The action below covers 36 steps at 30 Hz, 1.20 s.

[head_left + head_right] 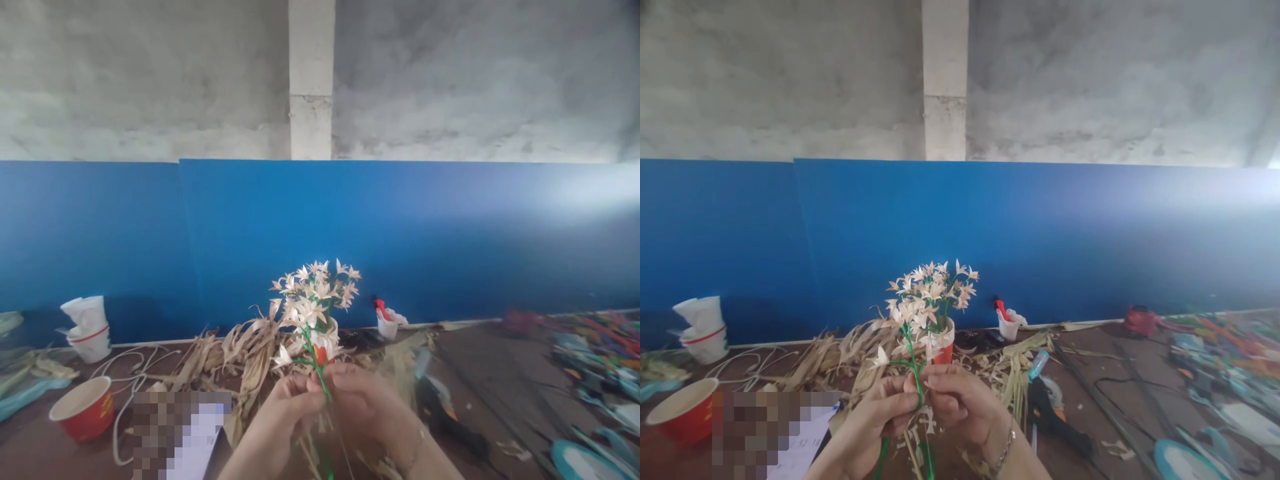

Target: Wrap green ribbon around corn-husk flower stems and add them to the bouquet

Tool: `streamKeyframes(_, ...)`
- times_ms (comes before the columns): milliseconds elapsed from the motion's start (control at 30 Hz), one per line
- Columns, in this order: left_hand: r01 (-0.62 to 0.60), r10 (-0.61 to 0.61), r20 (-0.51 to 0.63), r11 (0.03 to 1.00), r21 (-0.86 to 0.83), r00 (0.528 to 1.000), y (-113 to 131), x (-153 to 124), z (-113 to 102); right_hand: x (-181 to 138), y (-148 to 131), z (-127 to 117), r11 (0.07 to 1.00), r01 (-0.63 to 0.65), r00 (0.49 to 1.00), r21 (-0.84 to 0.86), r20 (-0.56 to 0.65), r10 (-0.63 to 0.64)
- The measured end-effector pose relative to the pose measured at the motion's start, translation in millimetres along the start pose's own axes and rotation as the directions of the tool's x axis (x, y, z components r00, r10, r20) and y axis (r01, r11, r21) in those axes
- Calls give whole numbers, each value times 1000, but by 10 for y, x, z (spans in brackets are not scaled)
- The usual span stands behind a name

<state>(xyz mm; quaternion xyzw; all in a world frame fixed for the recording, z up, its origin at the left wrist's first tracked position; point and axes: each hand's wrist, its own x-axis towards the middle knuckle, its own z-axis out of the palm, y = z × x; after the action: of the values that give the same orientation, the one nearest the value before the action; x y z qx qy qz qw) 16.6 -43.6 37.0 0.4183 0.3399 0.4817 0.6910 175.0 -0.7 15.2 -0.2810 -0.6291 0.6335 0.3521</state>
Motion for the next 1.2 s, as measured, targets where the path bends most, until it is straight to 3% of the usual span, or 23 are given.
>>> streamKeyframes(167,50,-51,50,999,17,997,-4,-6,29,40,155,-69,932,-144,977,332,199,80)
streamKeyframes(300,78,-80,37,996,52,996,-57,16,19,36,156,-53,919,-105,985,380,166,44)
streamKeyframes(467,82,-83,-1,987,141,997,-51,5,-4,13,35,-47,950,-110,983,292,173,61)
streamKeyframes(667,101,-109,34,978,183,993,-33,-35,-31,-57,-47,-56,968,-138,981,211,165,104)
streamKeyframes(867,55,-67,32,956,289,997,-35,-10,-28,-109,-124,-35,975,-220,975,35,32,219)
streamKeyframes(1033,75,-68,-33,920,385,997,-9,16,-10,-148,-215,33,953,-208,971,-219,-166,173)
streamKeyframes(1200,119,-90,-89,908,401,992,-2,38,-6,-165,-255,90,914,-153,983,-376,-153,102)
